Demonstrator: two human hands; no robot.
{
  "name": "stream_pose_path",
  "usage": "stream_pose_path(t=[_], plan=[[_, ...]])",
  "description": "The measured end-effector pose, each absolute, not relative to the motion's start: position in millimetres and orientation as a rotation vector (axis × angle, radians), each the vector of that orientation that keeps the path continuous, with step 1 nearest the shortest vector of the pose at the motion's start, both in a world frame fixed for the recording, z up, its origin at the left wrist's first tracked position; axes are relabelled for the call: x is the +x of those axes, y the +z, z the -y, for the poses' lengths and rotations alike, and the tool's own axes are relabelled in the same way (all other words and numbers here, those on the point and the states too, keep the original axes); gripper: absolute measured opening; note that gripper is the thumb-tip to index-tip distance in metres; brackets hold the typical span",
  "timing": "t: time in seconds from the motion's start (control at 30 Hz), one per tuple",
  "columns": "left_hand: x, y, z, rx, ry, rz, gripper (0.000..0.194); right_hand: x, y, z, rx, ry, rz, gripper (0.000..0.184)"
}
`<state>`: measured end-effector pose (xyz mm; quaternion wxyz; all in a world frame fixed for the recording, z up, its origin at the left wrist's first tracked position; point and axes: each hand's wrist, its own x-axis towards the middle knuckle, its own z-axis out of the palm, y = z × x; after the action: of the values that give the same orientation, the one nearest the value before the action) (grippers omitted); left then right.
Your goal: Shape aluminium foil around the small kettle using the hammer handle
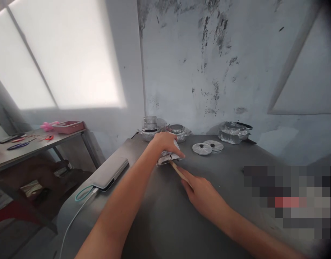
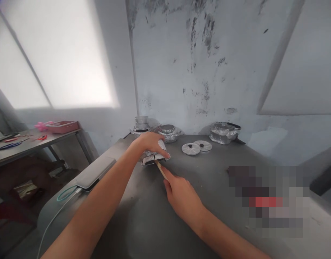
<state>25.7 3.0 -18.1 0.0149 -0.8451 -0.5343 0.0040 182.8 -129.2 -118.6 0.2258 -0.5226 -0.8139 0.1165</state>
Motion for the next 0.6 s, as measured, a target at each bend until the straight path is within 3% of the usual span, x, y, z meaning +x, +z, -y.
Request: stream_pose_path(t=[0.6], plan=[[25.8, -17.5, -2.7, -2.63, 0.018, 1.644, 0.104, 183.0, -114.7, 130.0, -1.439, 0.367, 2.213, 0.054]])
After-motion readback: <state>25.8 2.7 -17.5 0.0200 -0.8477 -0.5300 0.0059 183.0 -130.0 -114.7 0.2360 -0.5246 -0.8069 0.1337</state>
